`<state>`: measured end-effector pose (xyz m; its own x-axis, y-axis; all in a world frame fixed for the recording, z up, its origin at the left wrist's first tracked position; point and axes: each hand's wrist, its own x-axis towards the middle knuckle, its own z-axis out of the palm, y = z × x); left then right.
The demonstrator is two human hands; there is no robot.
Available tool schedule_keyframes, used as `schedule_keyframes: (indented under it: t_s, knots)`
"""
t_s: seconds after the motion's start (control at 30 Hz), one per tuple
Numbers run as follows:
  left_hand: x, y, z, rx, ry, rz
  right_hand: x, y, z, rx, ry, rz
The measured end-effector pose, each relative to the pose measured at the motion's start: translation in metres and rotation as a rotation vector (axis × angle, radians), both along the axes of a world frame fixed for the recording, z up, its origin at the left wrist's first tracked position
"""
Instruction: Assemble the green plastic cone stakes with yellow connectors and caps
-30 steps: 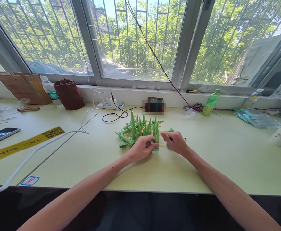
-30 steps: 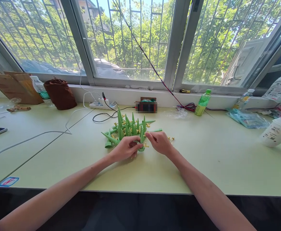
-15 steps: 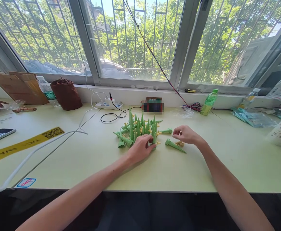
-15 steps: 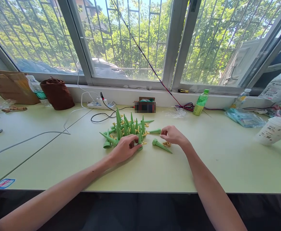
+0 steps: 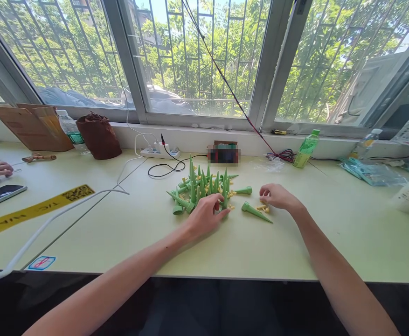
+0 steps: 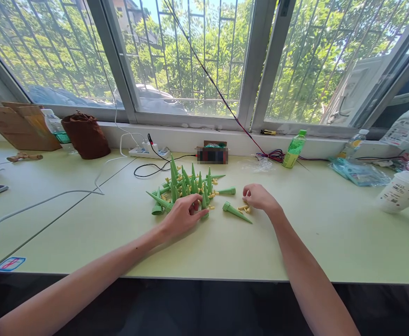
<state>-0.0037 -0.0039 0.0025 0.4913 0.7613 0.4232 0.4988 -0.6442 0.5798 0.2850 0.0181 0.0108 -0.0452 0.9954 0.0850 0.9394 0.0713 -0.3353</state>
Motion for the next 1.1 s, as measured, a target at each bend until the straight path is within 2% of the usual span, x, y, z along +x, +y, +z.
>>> schedule_keyframes:
  t_s: [0.17,0.3,0.4,0.67,0.77,1.1]
  knots:
    - [0.0,0.001,-0.001,-0.007,0.018,-0.021,-0.006,-0.001,0.0,-0.018,-0.01,-0.009]
    - [0.001,0.001,-0.001,-0.033,0.022,-0.038,-0.011,-0.001,0.001,0.028,-0.001,-0.012]
    - [0.002,0.0,-0.001,-0.051,0.011,-0.041,-0.023,-0.004,0.001,0.125,0.087,0.035]
    - [0.001,0.0,0.001,-0.077,-0.034,-0.036,-0.074,-0.023,-0.003,0.44,0.455,0.297]
    - [0.001,0.0,0.0,-0.1,-0.095,-0.029,-0.084,-0.029,-0.004,0.468,0.528,0.356]
    - [0.003,0.001,-0.001,-0.15,-0.213,-0.003,-0.091,-0.03,-0.006,0.488,0.69,0.339]
